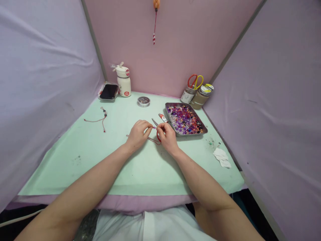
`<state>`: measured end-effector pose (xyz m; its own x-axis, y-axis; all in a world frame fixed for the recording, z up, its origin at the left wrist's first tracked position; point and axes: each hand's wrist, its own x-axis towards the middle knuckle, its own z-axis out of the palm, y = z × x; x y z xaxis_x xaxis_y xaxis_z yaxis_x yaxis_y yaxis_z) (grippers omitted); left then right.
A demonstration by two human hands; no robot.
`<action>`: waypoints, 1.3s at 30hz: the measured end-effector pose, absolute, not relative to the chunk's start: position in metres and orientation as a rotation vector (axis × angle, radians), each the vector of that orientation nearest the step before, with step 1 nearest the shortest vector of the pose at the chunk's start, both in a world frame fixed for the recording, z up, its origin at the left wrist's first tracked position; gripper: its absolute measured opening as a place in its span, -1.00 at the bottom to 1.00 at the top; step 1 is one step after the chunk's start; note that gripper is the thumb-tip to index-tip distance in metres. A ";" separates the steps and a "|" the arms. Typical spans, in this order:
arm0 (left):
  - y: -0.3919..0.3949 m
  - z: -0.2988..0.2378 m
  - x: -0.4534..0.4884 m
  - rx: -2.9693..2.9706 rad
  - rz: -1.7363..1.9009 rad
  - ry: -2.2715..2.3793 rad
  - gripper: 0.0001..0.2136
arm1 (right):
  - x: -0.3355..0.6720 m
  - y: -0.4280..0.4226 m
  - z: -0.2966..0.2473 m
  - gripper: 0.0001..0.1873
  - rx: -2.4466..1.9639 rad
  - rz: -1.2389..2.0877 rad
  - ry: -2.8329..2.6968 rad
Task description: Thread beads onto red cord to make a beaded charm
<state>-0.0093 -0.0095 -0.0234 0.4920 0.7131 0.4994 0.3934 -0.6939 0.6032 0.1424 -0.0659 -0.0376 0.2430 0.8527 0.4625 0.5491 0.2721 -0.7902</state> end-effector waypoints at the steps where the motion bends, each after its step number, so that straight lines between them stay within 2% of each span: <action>1: -0.009 -0.023 -0.010 2.316 1.070 0.941 -0.84 | 0.144 -0.065 -0.038 -0.89 -1.410 0.333 -1.422; 10: -0.004 -0.026 -0.007 1.953 0.980 1.080 -0.82 | 0.150 -0.056 -0.050 -0.85 -1.502 0.267 -1.548; 17: -0.004 -0.033 -0.005 1.771 0.947 1.052 -0.78 | 0.151 -0.053 -0.049 -0.66 -1.412 0.297 -1.572; 26: -0.011 -0.024 -0.004 1.978 0.961 1.030 -0.80 | 0.146 -0.062 -0.038 -0.84 -1.384 0.275 -1.640; 39: -0.004 -0.026 -0.009 1.889 1.078 1.101 -0.81 | 0.151 -0.059 -0.043 -0.85 -1.391 0.350 -1.455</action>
